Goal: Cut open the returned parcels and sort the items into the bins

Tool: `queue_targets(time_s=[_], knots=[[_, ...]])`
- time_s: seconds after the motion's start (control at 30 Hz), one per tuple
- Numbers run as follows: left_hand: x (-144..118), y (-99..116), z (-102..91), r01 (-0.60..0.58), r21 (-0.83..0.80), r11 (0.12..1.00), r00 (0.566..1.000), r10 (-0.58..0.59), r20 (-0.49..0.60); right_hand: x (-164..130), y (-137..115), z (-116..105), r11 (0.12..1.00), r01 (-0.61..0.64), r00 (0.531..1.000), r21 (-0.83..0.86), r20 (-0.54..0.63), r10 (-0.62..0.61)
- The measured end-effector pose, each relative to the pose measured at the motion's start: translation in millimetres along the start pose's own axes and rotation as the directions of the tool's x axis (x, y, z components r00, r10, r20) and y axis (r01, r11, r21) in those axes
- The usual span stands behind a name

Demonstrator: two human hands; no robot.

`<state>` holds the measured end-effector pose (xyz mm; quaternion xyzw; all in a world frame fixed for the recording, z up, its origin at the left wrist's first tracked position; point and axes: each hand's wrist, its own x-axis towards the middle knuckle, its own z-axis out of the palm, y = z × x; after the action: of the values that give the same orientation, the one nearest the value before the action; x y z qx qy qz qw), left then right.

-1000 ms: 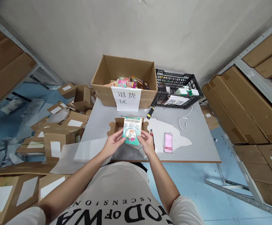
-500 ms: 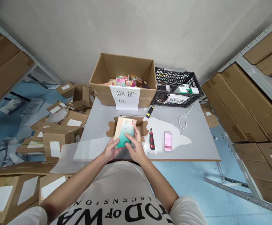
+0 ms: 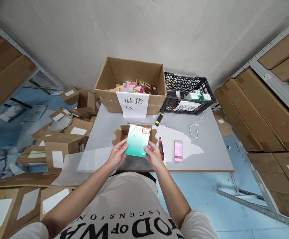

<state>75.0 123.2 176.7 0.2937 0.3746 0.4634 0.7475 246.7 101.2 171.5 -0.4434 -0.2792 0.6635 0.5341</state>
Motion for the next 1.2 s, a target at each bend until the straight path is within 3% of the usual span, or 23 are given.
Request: queue_targets(time_s=[0.3,0.47,0.63,0.73,0.8,0.9,0.97,1.03,1.07,1.13,1.2], knots=[[4,-16,-11.2,-0.033,0.136,0.99,0.999,0.036,-0.021,-3,0,-6,0.999,0.009,1.0,-0.035,-0.016,-0.01],[5,-21,-12.5,-0.131,0.299,0.945,0.986,0.155,-0.058,-4,-3,-10,0.999,0.045,0.998,-0.017,-0.033,-0.045],[-4,-18,-4.4,-0.239,0.559,0.794,0.951,0.307,-0.028,-4,-5,-17,0.993,0.088,0.992,-0.082,-0.089,-0.095],[-10,-19,6.7,-0.241,0.641,0.729,0.961,0.273,0.05,-5,-6,-14,0.971,0.161,0.979,-0.175,-0.095,-0.179],[-9,-22,13.8,-0.236,0.563,0.792,0.97,0.221,0.096,-6,-8,-9,0.937,0.229,0.965,-0.263,-0.065,-0.254],[-3,-28,21.3,-0.223,0.342,0.913,0.971,0.177,0.161,-8,-9,-2,0.839,0.352,0.933,-0.415,0.086,-0.35],[1,-30,24.5,-0.175,0.193,0.965,0.979,0.151,0.135,-8,-9,0,0.74,0.422,0.904,-0.524,0.177,-0.389],[4,-30,27.4,-0.102,0.049,0.994,0.994,0.1,0.052,-5,-8,-1,0.667,0.428,0.887,-0.61,0.142,-0.439],[6,-29,28.9,-0.069,-0.023,0.997,0.997,0.069,0.013,-2,-7,-3,0.67,0.404,0.885,-0.623,0.082,-0.458],[8,-26,32.7,-0.018,-0.141,0.99,1.0,0.015,-0.02,2,-6,-6,0.767,0.337,0.904,-0.546,-0.04,-0.426],[12,-24,37.0,0.002,-0.213,0.977,1.0,-0.008,-0.029,7,-8,-9,0.904,0.234,0.961,-0.358,-0.057,-0.271]])
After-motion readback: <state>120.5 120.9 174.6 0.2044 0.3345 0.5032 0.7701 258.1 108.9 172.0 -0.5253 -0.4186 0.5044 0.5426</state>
